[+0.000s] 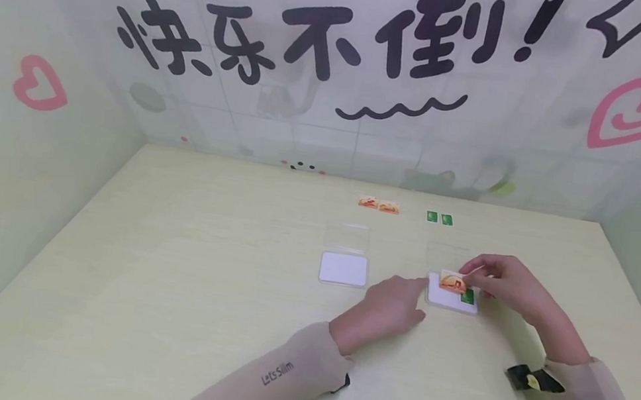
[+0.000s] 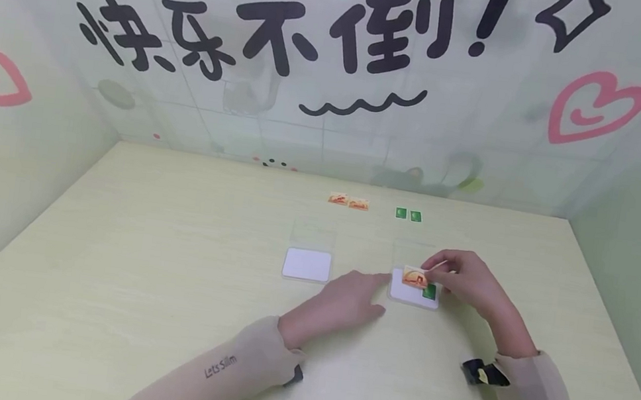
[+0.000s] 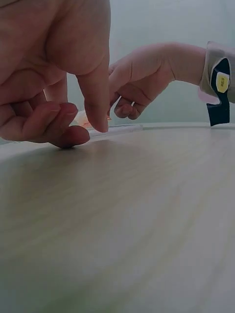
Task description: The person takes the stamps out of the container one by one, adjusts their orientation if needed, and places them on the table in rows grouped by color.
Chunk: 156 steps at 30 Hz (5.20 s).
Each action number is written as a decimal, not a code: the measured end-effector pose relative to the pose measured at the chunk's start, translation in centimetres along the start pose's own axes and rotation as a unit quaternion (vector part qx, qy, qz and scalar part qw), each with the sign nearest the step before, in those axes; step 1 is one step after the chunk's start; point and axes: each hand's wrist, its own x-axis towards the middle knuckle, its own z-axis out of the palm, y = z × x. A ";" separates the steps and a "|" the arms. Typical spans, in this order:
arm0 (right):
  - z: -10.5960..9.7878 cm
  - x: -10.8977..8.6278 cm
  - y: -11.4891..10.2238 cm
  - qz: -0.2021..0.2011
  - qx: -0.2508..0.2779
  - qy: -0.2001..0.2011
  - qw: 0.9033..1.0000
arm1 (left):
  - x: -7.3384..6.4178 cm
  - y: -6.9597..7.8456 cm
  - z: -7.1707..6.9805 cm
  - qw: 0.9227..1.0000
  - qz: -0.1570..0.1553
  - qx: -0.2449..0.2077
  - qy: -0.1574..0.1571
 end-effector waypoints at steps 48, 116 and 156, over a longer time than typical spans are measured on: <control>-0.9 1.8 -1.3 -0.001 0.021 -0.018 1.000 | -2.2 -1.2 -0.4 0.945 0.166 0.282 -0.014; -1.3 7.4 -3.9 -0.047 0.045 -0.036 0.997 | -2.6 -1.8 -0.7 0.943 0.191 0.262 -0.078; -0.5 10.0 -6.7 -0.053 0.041 -0.042 0.997 | -3.0 -1.3 -1.0 0.943 0.183 0.264 -0.082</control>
